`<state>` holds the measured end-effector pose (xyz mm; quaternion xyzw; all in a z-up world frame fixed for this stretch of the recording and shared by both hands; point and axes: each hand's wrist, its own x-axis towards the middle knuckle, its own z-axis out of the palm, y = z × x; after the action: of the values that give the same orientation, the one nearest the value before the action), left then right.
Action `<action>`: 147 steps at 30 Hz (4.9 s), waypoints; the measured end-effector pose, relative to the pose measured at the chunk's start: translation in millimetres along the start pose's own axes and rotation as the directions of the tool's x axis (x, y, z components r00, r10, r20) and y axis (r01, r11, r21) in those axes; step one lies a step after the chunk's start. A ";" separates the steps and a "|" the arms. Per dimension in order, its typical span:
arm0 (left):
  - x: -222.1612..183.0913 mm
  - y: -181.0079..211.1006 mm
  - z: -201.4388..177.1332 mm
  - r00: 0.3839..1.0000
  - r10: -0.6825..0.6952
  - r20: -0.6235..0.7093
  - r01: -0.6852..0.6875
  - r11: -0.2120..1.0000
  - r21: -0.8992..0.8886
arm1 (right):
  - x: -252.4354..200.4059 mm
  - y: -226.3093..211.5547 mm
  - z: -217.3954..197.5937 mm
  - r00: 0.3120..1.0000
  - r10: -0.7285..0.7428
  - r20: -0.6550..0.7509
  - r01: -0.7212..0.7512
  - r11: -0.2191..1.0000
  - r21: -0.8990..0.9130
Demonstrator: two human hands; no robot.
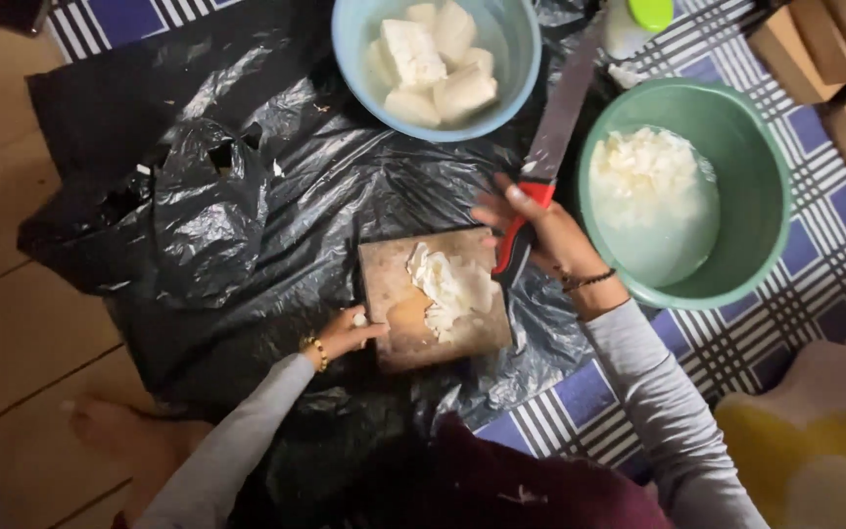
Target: Slicing peeled white root vegetables into small pieces on a wooden board and placing them in a bowl of water.
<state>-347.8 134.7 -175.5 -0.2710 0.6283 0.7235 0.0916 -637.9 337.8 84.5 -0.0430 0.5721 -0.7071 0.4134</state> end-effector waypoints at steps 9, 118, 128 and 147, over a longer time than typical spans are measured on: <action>-24.6 42.7 -27.0 0.976 -0.190 0.112 -0.010 0.467 0.884 | -131.5 17.8 -39.7 0.996 0.084 0.040 -0.078 0.987 -0.138; -241.9 278.8 14.9 0.989 0.150 0.001 -0.041 0.268 0.963 | -147.0 218.6 -98.9 0.712 0.331 0.619 -0.590 0.760 0.273; -236.2 232.8 59.7 0.919 0.374 0.128 -0.322 0.521 0.790 | -133.8 246.2 -123.0 0.790 0.379 0.482 -0.501 0.852 0.151; -236.7 174.3 40.9 0.937 0.350 -0.001 -0.204 0.549 0.811 | -116.4 281.3 -176.2 0.806 0.409 0.427 -0.507 0.850 0.142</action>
<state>-243.7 189.4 96.9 -0.1561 0.9249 0.3448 0.0362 -505.2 546.9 -165.3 0.0129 0.3802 -0.6292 0.6778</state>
